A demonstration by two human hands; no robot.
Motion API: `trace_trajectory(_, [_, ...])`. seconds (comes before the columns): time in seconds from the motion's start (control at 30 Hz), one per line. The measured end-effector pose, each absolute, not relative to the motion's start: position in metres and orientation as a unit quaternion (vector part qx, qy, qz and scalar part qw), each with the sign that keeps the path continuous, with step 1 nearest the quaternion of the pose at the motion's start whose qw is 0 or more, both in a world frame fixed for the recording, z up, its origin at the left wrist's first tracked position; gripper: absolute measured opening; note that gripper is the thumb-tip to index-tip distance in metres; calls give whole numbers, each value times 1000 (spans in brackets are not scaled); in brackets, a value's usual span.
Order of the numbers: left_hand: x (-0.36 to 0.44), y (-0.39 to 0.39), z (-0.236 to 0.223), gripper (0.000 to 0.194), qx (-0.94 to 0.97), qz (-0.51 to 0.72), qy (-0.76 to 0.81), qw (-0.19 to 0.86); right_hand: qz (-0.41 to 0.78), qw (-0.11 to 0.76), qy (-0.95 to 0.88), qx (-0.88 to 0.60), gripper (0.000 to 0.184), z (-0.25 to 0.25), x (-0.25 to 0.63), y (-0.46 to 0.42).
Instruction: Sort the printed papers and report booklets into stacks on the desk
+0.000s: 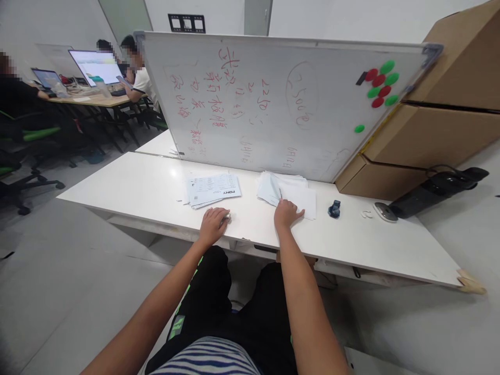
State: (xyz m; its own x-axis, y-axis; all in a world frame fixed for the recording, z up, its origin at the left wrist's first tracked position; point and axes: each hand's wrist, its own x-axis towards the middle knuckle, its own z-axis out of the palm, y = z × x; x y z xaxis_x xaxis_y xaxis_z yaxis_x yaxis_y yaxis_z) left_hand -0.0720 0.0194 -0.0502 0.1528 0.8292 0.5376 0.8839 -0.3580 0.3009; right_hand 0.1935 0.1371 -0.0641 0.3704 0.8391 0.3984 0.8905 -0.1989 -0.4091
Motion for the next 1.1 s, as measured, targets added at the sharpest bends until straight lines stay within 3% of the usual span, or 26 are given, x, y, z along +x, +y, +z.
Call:
trace_trajectory(0.2, [-72, 20, -49, 33, -757, -317, -570, 33, -121, 388, -571, -714, 41, -56, 194, 121])
trace_trajectory(0.43, [-67, 9, -47, 45, -749, -388, -537, -19, -192, 468, -683, -527, 23, -33, 169, 4])
trace_trajectory(0.53, [-41, -25, -28, 71, -692, -501, -483, -195, -179, 468, -732, -461, 23, -26, 157, -40])
trace_trajectory(0.67, [-18, -81, 10, 83, -444, -583, -344, -587, -126, 417, -812, -387, 31, -33, 150, -68])
trace_trajectory(0.77, [-27, -105, 19, 63, -308, -543, -362, -693, -71, 360, -856, -364, 37, -46, 148, -79])
trace_trajectory(0.87, [-40, -114, 0, 46, -249, -513, -432, -699, -6, 315, -880, -355, 42, -59, 141, -88])
trace_trajectory(1.1, [-28, -117, -49, 36, -174, -528, -460, -693, 72, 263, -887, -372, 56, -73, 111, -113])
